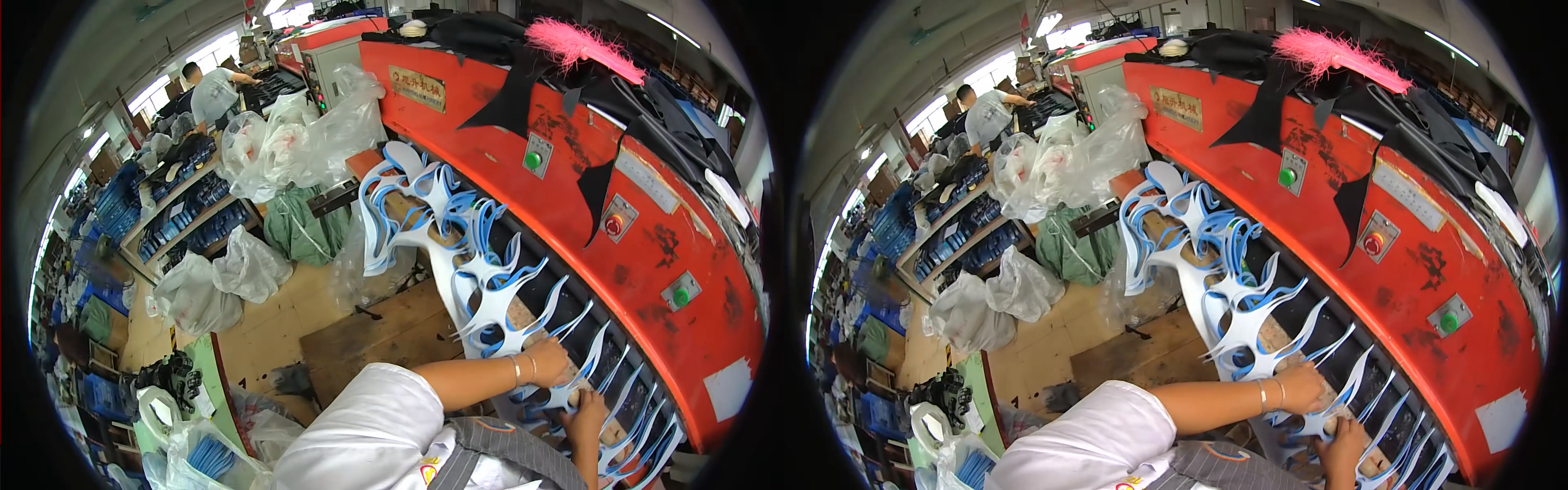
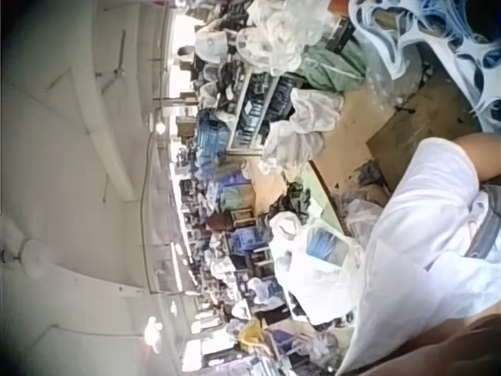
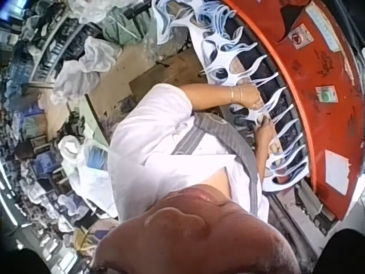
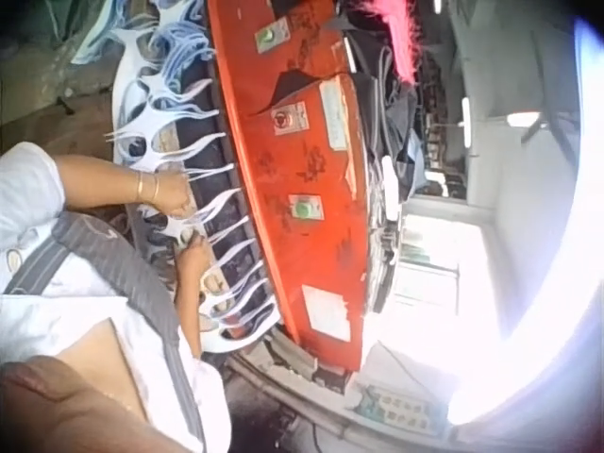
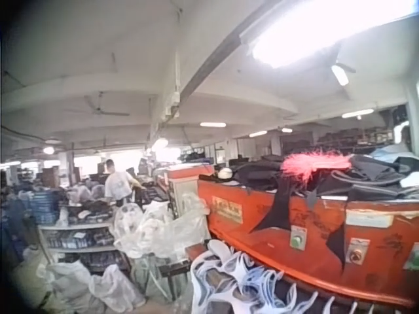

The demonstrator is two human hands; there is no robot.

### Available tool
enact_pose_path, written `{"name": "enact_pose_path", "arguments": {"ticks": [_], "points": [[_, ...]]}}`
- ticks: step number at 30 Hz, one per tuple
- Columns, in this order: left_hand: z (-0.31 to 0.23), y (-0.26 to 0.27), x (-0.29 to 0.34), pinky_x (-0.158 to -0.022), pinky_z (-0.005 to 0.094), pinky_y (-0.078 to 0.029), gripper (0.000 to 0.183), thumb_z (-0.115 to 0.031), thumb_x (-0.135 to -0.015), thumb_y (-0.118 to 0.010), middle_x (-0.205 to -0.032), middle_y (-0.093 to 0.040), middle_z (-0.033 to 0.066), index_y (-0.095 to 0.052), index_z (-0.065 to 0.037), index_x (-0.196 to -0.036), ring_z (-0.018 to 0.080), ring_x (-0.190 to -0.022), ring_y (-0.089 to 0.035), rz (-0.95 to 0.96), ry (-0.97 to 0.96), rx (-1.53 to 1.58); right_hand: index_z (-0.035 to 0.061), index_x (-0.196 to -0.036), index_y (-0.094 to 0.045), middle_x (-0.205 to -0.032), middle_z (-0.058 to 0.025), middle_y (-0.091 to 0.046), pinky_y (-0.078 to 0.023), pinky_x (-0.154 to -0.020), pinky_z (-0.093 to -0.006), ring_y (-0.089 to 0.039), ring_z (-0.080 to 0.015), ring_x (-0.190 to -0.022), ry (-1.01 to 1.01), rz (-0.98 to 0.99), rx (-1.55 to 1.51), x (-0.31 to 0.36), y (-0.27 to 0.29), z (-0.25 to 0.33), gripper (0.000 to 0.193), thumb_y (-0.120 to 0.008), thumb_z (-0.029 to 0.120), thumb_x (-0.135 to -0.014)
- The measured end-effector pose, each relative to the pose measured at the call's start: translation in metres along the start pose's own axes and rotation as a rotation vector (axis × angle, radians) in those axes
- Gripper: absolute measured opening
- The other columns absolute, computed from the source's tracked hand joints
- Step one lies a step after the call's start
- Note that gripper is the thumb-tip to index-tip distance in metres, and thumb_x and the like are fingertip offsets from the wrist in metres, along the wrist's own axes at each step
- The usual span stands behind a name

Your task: Operating a hydraulic press machine with a cutting die to stamp out shoe soles from a sheet of material and then packing them.

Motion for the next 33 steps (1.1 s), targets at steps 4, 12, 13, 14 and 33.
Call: {"name": "enact_pose_path", "arguments": {"ticks": [4,12,13,14,33], "points": [[0.0,0.013,-0.002,-0.083,0.042,-0.041,0.032,-0.034,-0.079,-0.058,-0.081,-0.067,0.0126,-0.072,-0.006,-0.074,0.0285,-0.083,-0.062,-0.08,0.057,-0.097,-0.0001,-0.099,-0.063,-0.098,-0.019,-0.057,-0.047,-0.086,-0.044,-0.055,-0.0383,-0.096,-0.021,-0.127,-0.05,-0.013,0.002,-0.007,0.051,-0.079,0.007,-0.051],[-0.002,-0.019,0.043,-0.081,0.0436,-0.042,0.036,-0.034,-0.078,-0.053,-0.074,-0.068,0.0167,-0.072,-0.005,-0.07,0.0296,-0.071,-0.065,0.118,0.089,-0.027,0.0004,-0.095,-0.065,-0.098,-0.0187,-0.059,-0.048,-0.083,-0.0435,-0.056,-0.0359,-0.096,-0.005,-0.036,-0.082,0.034,-0.034,0.013,0.042,-0.08,0.014,-0.058],[-0.005,-0.02,0.053,-0.079,0.0455,-0.044,0.036,-0.036,-0.076,-0.055,-0.072,-0.068,0.0173,-0.072,-0.006,-0.07,0.0302,-0.067,-0.065,0.228,0.051,-0.022,0.0004,-0.095,-0.065,-0.098,-0.0187,-0.059,-0.048,-0.083,-0.0435,-0.056,-0.0359,-0.096,-0.003,-0.038,-0.087,0.039,-0.024,0.017,0.042,-0.08,0.014,-0.058],[-0.001,-0.02,0.062,-0.078,0.0461,-0.046,0.034,-0.036,-0.076,-0.056,-0.074,-0.069,0.0164,-0.072,-0.007,-0.071,0.0305,-0.07,-0.067,0.316,0.045,0.05,0.0001,-0.096,-0.066,-0.095,-0.0189,-0.061,-0.049,-0.08,-0.0417,-0.059,-0.0358,-0.09,0.102,0.118,-0.203,0.044,-0.023,0.031,0.042,-0.08,0.014,-0.059],[0.071,-0.009,-0.063,-0.076,0.0418,-0.044,0.019,-0.026,-0.071,-0.072,-0.087,-0.056,0.0081,-0.061,-0.01,-0.073,0.0299,-0.085,-0.055,-0.194,-0.161,0.248,0.0047,-0.078,-0.06,-0.085,-0.0102,-0.056,-0.043,-0.083,-0.0431,-0.049,-0.0342,-0.098,0.49,-0.226,-0.248,-0.133,-0.003,0.012,0.028,-0.077,0.004,-0.056]]}}
Point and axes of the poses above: each hand's wrist, its own x-axis away from the middle knuckle, its own y-axis out of the back of the hand, z = x × y, the point moved 10 cm from there along -x, towards the middle knuckle
